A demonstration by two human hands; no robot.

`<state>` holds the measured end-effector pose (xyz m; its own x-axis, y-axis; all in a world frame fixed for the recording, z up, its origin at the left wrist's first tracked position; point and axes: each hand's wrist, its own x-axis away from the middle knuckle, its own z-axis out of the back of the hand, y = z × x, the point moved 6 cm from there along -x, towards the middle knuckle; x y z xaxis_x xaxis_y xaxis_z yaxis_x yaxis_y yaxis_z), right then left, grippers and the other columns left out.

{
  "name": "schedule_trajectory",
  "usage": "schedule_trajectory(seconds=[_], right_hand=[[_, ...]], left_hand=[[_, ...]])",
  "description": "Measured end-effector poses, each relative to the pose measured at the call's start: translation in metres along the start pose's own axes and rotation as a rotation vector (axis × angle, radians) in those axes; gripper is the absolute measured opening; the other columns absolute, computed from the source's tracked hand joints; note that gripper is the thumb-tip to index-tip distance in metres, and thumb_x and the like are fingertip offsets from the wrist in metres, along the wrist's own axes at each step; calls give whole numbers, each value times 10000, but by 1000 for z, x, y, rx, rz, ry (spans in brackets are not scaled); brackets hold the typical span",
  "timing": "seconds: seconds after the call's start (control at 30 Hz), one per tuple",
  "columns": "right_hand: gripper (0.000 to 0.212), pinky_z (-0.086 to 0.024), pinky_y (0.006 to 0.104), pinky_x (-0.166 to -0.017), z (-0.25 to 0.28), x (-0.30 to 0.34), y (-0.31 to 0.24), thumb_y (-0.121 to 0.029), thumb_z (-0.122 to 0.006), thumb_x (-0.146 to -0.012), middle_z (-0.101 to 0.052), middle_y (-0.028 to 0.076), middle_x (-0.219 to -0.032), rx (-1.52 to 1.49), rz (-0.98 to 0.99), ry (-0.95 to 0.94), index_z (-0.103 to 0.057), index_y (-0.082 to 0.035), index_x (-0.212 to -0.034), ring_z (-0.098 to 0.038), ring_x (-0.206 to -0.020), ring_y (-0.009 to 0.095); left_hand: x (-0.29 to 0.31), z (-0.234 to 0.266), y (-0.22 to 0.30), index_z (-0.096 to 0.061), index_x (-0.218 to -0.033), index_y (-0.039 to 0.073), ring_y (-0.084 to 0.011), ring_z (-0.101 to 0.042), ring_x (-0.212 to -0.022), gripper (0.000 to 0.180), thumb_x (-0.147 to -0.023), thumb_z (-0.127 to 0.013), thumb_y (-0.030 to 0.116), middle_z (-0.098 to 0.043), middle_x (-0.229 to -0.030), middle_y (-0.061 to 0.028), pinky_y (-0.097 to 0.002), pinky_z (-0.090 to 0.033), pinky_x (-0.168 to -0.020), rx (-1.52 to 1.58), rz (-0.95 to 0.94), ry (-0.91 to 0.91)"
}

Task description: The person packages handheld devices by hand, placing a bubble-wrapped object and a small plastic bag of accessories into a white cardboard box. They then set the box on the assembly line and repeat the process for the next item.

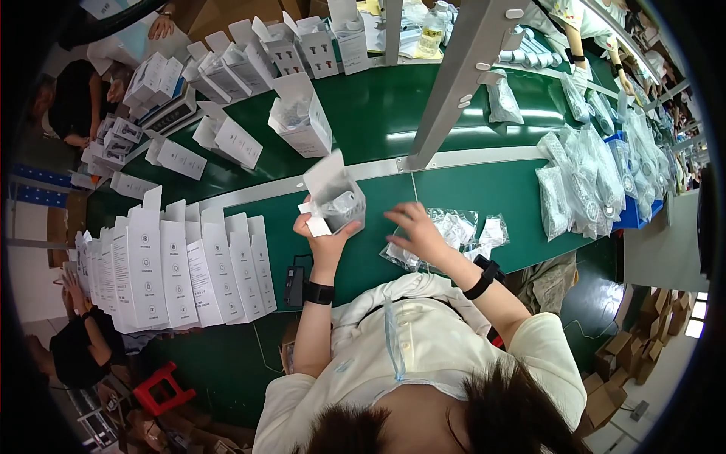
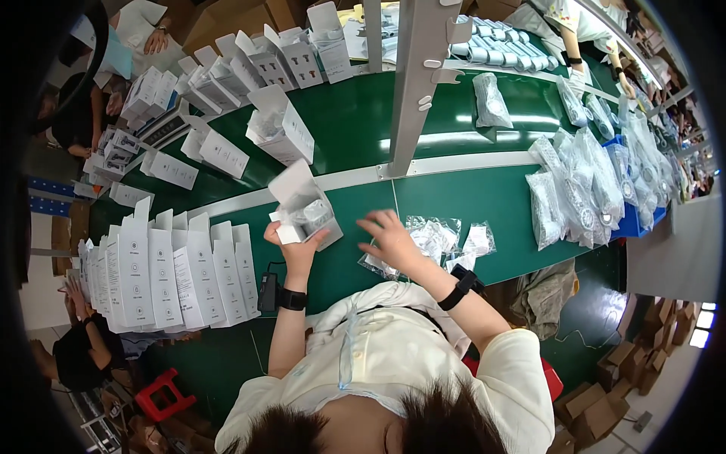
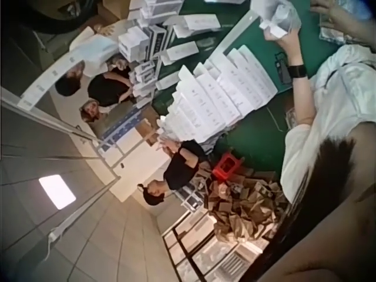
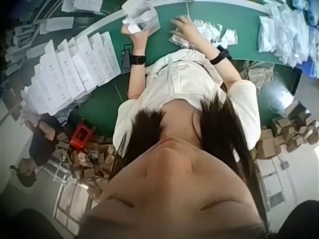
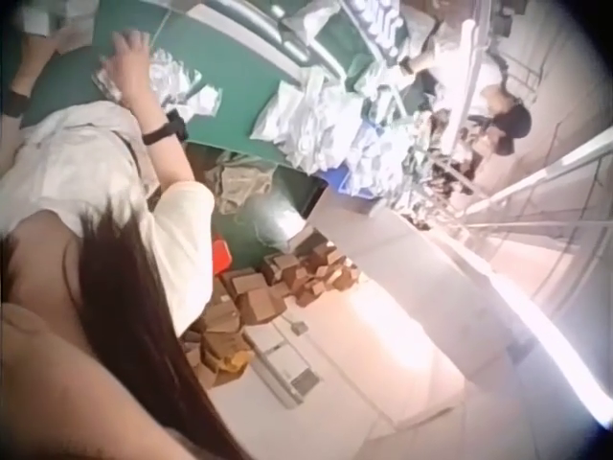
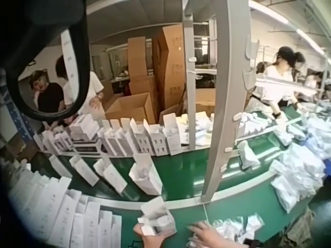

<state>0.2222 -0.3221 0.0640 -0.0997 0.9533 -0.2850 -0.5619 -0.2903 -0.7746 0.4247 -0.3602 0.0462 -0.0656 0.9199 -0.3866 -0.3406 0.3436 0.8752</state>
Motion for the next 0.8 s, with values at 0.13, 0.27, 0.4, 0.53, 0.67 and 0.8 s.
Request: schedule_trajectory(seconds=[0.13, 0.27, 0.4, 0.53, 0.67, 0.8], right_hand=[[373, -430, 357, -796, -49, 47, 22, -101, -676, -627, -491, 89, -1019, 394, 245, -411, -580, -109, -988, -471, -922, 283], [301, -437, 345, -774, -56, 55, 38, -77, -663, -630, -493, 84, -991, 279, 255, -553, -590, -102, -921, -474, -887, 269], [224, -445, 346, -761, -48, 36, 43, -53, -649, -643, -480, 81, -984, 117, 161, -570, -581, -85, -854, -477, -866, 277], [153, -442, 344, -741, -17, 7, 12, -49, -642, -669, -485, 91, -997, 83, 220, -415, -555, -67, -793, -494, -853, 265], [148, -446, 332, -729, 14, -13, -21, -14, -626, -700, -472, 111, -1015, -69, 241, -151, -523, -53, -798, -511, -855, 250], [181, -456, 325, -741, 24, -35, -34, 46, -605, -711, -433, 133, -1073, -499, 17, 37, -495, -54, -815, -510, -912, 230]], left_hand=[[6, 15, 15, -258, -1081, 66, -332, -419, -1110, 740, -585, -800, 152, -334, -1245, -227, -396, -370, -906, 81, -115, -119], [-12, 29, 58, -431, -990, 26, -295, -462, -1074, 487, -635, -751, 118, -372, -1228, -178, -355, -400, -880, -202, -17, -114], [-21, 27, 68, -537, -817, 0, -278, -526, -968, 226, -670, -696, 66, -437, -1152, -153, -331, -445, -786, -327, 41, -266], [-28, 30, 66, -552, -711, -2, -173, -525, -705, 144, -676, -683, 48, -537, -892, -113, -289, -408, -592, -316, 38, -125], [-36, 34, 55, -550, -716, -7, -95, -405, -525, 150, -673, -682, 49, -517, -661, -51, -247, -303, -464, -225, 201, -51], [-41, 34, 49, -536, -685, -16, -55, -300, -483, 147, -665, -676, 25, -449, -549, 0, -216, -239, -443, -218, 239, -3]])
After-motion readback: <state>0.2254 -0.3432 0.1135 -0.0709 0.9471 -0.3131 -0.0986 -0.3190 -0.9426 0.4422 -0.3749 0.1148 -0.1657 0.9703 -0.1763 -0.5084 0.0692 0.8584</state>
